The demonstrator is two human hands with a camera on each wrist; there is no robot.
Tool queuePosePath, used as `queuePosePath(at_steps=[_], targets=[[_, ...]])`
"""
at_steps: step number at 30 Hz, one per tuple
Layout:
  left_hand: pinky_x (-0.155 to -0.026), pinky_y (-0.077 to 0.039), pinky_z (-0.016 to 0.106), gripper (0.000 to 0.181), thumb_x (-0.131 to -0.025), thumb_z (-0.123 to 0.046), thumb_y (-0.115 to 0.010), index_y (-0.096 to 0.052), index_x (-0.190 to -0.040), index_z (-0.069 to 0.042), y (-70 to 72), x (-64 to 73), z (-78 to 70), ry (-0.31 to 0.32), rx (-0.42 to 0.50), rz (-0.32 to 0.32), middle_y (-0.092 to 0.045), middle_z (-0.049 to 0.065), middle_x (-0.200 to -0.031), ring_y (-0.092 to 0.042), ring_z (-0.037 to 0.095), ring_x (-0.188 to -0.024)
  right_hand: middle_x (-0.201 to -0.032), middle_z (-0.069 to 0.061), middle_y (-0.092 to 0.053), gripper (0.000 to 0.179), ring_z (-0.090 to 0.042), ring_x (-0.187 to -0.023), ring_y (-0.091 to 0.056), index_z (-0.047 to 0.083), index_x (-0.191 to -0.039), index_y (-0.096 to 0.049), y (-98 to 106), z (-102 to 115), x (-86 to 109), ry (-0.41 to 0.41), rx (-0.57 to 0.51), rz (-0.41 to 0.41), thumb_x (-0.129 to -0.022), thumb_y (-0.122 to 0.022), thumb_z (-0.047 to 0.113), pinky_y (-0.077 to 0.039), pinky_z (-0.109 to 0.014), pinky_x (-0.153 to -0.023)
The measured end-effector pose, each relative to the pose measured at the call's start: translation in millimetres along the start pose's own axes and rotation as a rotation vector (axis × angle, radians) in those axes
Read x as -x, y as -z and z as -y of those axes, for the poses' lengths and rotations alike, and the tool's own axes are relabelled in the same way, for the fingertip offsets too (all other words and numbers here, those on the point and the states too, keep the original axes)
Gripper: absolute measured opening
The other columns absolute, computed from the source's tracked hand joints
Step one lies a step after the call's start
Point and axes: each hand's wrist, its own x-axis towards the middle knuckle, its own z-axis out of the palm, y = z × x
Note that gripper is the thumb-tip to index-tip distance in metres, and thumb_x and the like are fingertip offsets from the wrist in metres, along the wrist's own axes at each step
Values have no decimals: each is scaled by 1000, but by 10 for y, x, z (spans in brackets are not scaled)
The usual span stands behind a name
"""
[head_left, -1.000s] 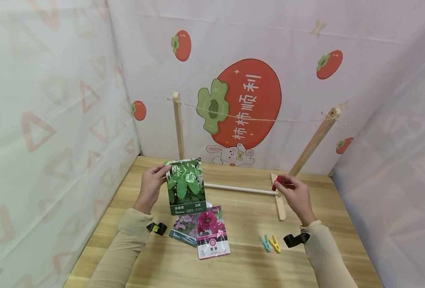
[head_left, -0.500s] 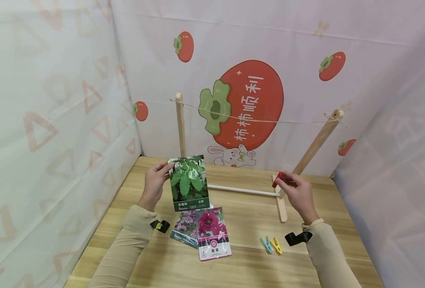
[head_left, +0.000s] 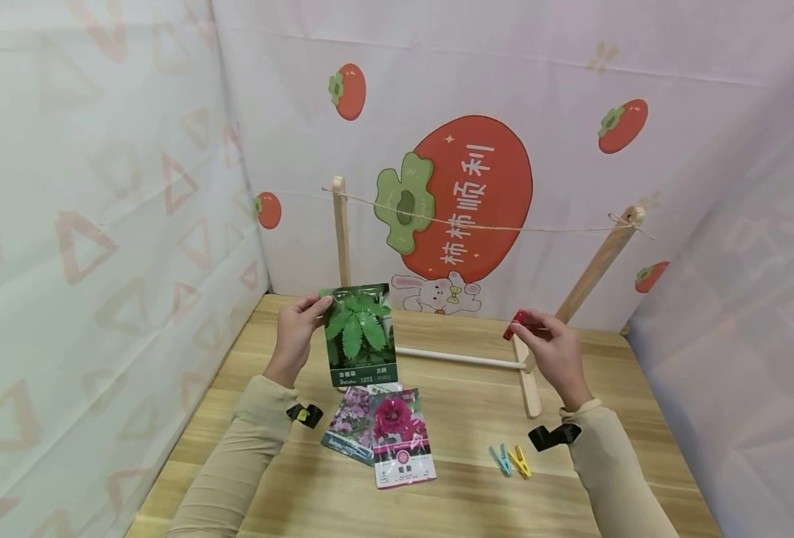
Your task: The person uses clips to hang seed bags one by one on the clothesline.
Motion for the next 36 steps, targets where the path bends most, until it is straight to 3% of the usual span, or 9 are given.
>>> queuePosePath(at_steps=[8,13,22,28,36], targets=[[-71,-54,21,28,-90,-16,-71,-67,-108,4,-87,5,-15,6,-3,10,-68,-11,-83,-63,4,-76,-103,-23,-69,30,12,-81,-53,-6,-114,-67,62,76,-41,47,24,0,-89,-71,9,-45,-2,-71],[-71,-54,20,27,-91,-15,-69,-66,-110,5,-110,7,-70,-8,-19,13,-67,-11,-83,-63,4,-77,-104,-23,-70,33,11,-81,-53,-5,-116,-67,83,156,-83,52,37,18,-89,-72,14,-45,-1,-72],[-68,-53,20,8,-89,-16,-72,-70,-92,-9,-207,-40,-202,-54,8,24,-67,-9,-81,-62,4,-74,-100,-24,-70,30,11,-81,-56,-5,-114,-68,-15,231,-152,77,-14,28,-88,-72,10,-47,-3,-73],[-69,-53,20,15,-91,-15,-70,-68,-99,-2,-316,-71,-321,-85,-7,55,-67,-9,-83,-62,3,-76,-101,-27,-69,29,9,-82,-56,-7,-114,-67,-48,309,-251,106,-49,24,-88,-71,7,-47,-3,-74],[-68,-53,19,27,-92,-15,-69,-67,-108,6,-386,-142,-472,-135,-55,82,-68,-11,-82,-63,3,-77,-104,-22,-70,33,8,-83,-56,-3,-118,-67,-57,468,-404,120,-20,48,-90,-70,16,-47,-3,-74]])
